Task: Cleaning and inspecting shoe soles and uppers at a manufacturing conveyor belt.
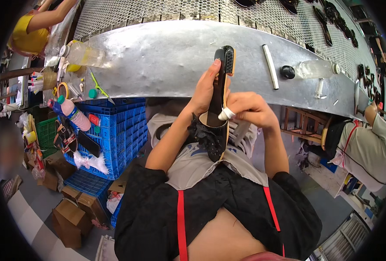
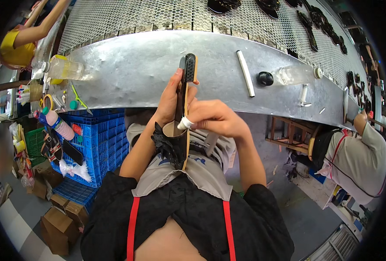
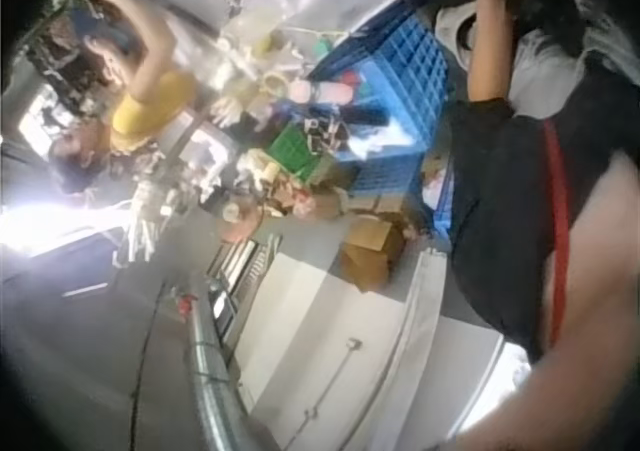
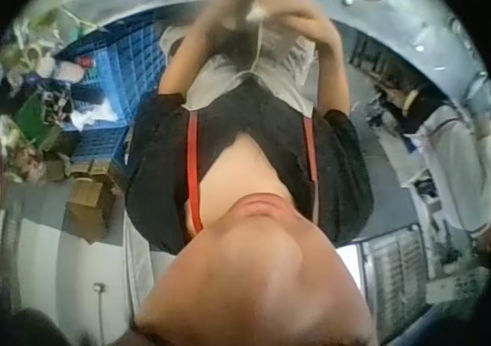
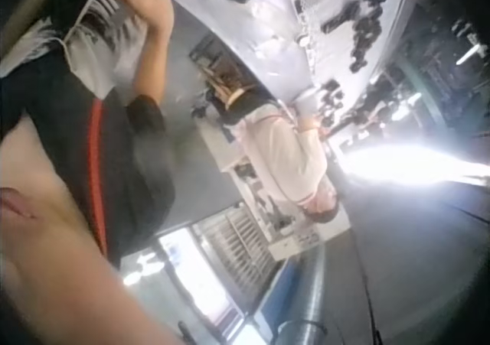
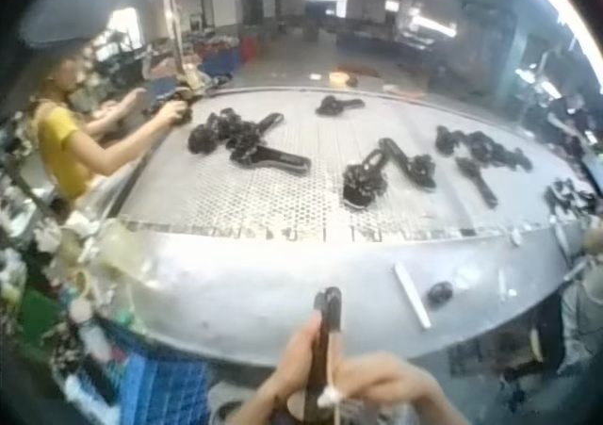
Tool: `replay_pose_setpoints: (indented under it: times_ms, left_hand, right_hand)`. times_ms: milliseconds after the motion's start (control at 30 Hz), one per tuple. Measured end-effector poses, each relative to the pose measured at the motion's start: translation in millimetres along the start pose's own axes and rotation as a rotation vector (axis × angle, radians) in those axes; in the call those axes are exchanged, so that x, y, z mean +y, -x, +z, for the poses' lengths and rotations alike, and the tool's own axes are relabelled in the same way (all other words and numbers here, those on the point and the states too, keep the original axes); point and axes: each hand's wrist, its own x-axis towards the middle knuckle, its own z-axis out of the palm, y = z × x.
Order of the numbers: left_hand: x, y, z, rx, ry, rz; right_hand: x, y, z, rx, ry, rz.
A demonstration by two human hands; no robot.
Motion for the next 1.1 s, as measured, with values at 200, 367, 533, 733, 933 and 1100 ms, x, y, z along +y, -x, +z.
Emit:
replay_pose_setpoints:
  times_ms: [200, 367, 533, 733, 933, 1100]
  left_hand:
    - [4, -4, 5, 0.108, -0.016, -0.021]
    - [9, -2, 9, 0.147, -0.139, 0.036]
    - [7, -11, -3, 0.186, -0.247, 0.100]
    - [12, -14, -8, 0.185, -0.124, -0.023]
    - [54, -24, -11, 0.386, -0.201, 0.362]
    - [82, -48, -7, 0.297, -0.288, 0.502]
  right_hand:
    - [-5, -14, -19, 0.350, 0.739, -0.002]
    - [0, -12, -9, 0.341, 0.595, -0.066]
    - [2, -5, -5, 0.079, 0.066, 0.104]
    - [57, 41, 36, 0.182, -1.565, 0.105]
    - [48, 39, 61, 0.463, -0.780, 0.314]
    - [30, 9, 54, 0.644, -0.299, 0.234]
